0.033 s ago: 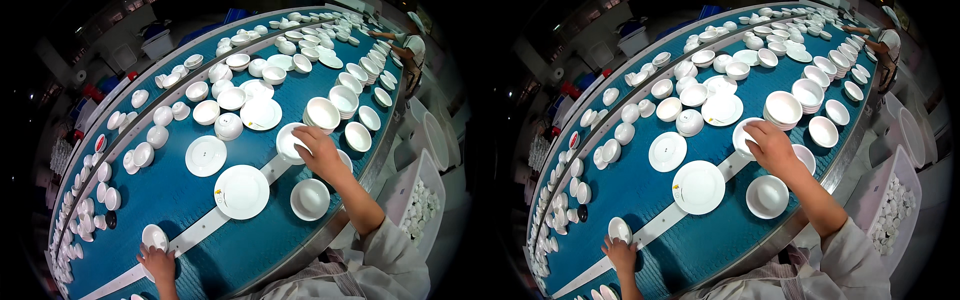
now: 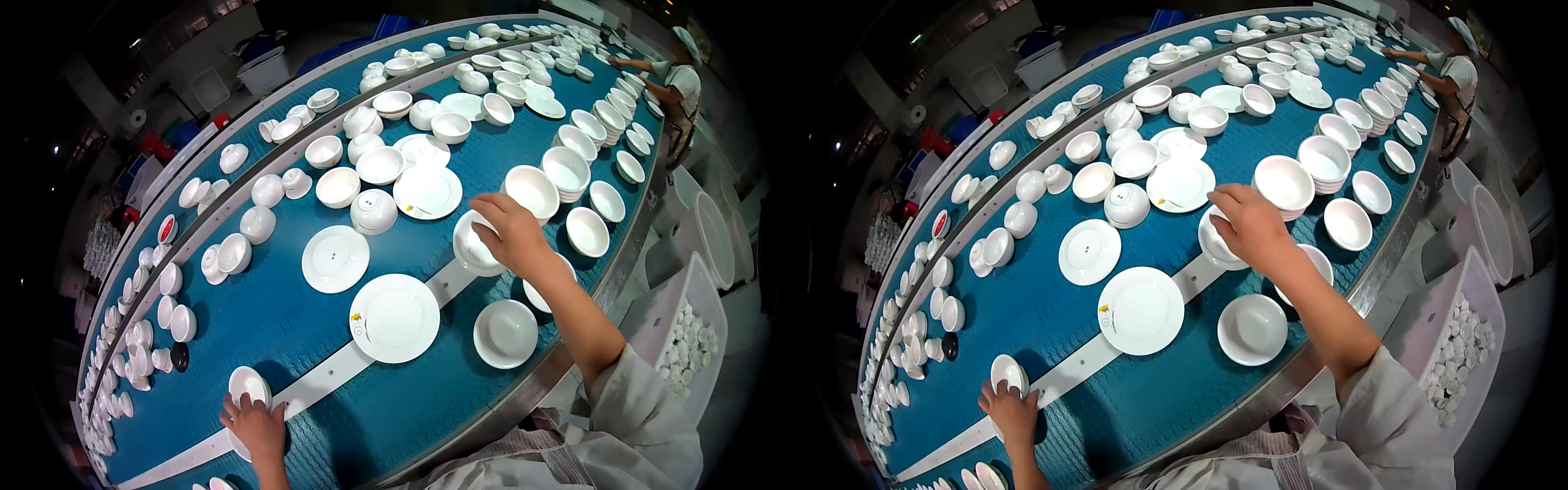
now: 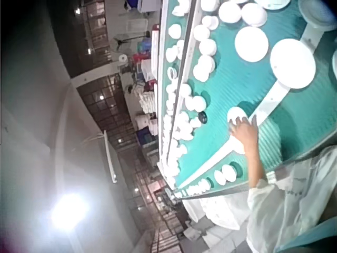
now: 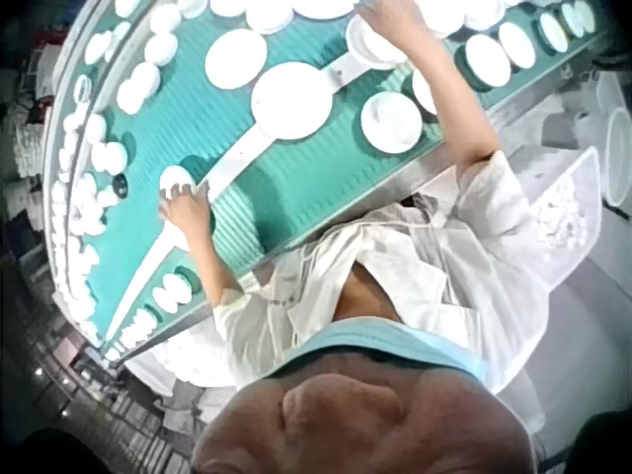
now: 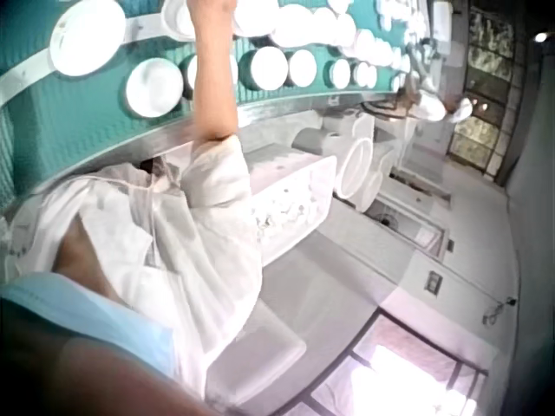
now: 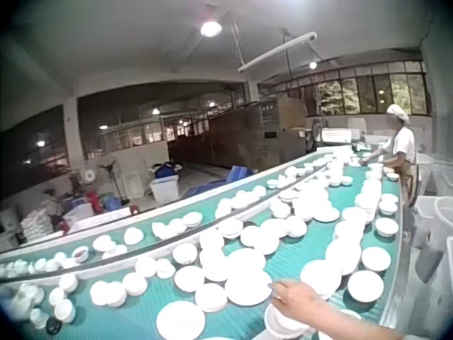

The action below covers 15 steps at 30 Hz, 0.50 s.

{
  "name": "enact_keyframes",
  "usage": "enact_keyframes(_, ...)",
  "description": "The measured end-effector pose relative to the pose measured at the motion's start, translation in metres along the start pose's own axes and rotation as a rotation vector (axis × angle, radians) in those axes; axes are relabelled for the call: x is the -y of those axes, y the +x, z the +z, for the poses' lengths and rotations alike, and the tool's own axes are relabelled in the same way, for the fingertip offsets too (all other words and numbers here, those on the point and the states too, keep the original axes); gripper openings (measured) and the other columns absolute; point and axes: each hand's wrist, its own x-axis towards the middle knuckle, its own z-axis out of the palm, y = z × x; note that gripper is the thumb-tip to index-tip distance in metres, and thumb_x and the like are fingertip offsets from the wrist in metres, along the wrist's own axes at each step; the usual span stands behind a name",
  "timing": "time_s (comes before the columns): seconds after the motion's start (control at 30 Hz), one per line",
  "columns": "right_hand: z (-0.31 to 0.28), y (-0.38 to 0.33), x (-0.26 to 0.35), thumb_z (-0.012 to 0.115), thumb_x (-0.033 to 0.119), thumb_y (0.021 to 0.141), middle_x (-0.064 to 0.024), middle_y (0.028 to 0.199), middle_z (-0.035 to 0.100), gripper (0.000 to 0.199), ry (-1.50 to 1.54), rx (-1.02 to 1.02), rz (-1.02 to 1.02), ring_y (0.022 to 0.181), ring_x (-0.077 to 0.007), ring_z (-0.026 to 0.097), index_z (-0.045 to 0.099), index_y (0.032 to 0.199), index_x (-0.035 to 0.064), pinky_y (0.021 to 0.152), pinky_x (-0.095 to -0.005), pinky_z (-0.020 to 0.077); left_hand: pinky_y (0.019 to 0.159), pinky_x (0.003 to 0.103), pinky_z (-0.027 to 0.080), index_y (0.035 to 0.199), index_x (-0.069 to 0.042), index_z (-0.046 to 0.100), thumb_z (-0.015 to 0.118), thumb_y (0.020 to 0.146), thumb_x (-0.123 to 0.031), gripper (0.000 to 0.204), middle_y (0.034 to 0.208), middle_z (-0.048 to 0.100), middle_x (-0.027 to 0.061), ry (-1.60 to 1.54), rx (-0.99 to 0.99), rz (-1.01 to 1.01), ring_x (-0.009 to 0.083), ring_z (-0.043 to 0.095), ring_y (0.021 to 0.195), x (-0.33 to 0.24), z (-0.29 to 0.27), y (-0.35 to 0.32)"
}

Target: The person sorts ceramic bowls and plates on a moving conveyor belt, picking them up by hand and placing them into white bins. They also handle small red lids and a spoon during the sorting process.

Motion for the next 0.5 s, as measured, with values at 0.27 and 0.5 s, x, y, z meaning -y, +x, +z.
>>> enact_keyframes(0.27,0.106,0.132,-0.137,0.066,0.025,0.072,-0.0185,0.088,0.062,0.045,-0.046,0.843,0.555,0.073,-0.0275,0.062,0.056,0.105,-0.0044,0.061,-0.0385,0.0491,0.076,0.044,0.047,0.099,0.005,0.06,0.064,0.079,-0.036,0.046,0.093,0.061,0.0238,-0.545,-0.056,-0.411,0.039,0.059,0.085,-0.129,0.068,0.16)
enact_keyframes(0.5,0.079,0.134,-0.135,0.064,0.028,0.073,-0.0128,0.079,0.06,0.054,0.528,0.707,0.592,0.056,-0.0176,0.055,0.054,0.112,-0.0073,0.044,-0.0289,0.0426,0.072,0.045,0.049,0.095,0.001,0.06,0.068,0.075,-0.032,0.039,0.1,0.057,0.0193,-0.615,0.024,-0.633,0.0377,0.058,0.088,-0.184,0.082,0.238)
